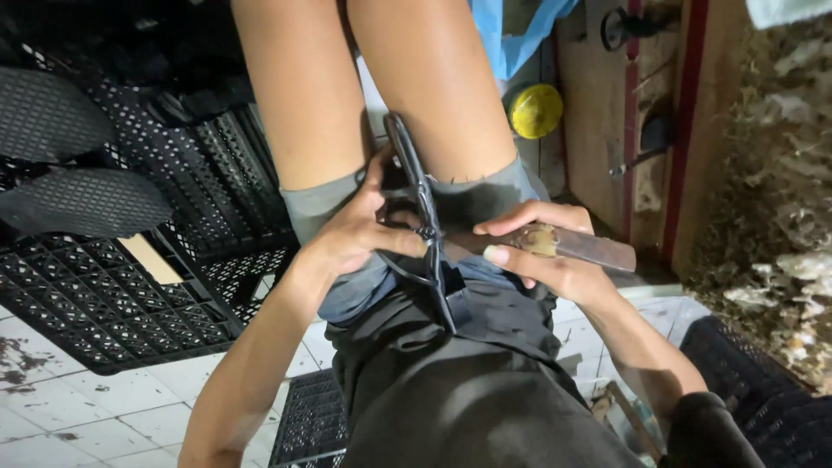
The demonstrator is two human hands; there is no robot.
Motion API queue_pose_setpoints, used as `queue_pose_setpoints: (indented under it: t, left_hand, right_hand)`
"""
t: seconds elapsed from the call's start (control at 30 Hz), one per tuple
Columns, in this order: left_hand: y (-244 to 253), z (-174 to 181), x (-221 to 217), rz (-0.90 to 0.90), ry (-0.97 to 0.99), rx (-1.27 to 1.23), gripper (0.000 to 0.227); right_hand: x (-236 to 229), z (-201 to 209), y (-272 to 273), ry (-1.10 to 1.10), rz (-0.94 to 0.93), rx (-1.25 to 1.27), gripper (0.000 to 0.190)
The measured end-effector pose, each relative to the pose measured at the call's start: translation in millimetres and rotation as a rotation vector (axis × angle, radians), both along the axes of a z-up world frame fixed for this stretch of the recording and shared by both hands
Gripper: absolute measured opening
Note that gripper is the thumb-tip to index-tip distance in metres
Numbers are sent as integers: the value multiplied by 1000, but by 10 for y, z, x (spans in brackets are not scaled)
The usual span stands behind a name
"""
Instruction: Assembling sandals by attaching soles, trimming excess material with a knife, and hammering components together at a manual workstation.
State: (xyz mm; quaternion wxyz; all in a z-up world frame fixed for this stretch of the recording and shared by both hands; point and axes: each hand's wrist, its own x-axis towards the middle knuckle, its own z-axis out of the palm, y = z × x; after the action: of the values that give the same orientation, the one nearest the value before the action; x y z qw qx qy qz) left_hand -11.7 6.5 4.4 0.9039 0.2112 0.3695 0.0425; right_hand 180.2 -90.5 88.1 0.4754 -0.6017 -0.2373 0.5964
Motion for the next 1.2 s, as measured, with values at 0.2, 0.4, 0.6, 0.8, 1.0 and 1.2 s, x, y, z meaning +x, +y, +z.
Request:
queue_pose_setpoints:
  t: [0.2,0.4,0.6,0.8,1.0,1.2]
  left_hand:
    - [24,73,56,20,-14,-46,103]
    - [96,105,212,-2,177,-62,102]
    - [219,167,302,-58,276,-76,105]
    - [144,196,221,-16,146,11,99]
    - [61,109,155,37,163,-54,85]
    - [60,69,201,73,190,-101,85]
  right_hand:
    - [10,35,-20,5,-44,21,18]
    - [-41,-64,130,118,-156,-132,16]
    - [26,180,441,-7,-53,-213,15]
    - [105,36,206,25,-92,-184,22]
    - [120,9,230,76,-185,-143,21]
    - [59,10,481,22,-93,-71,18]
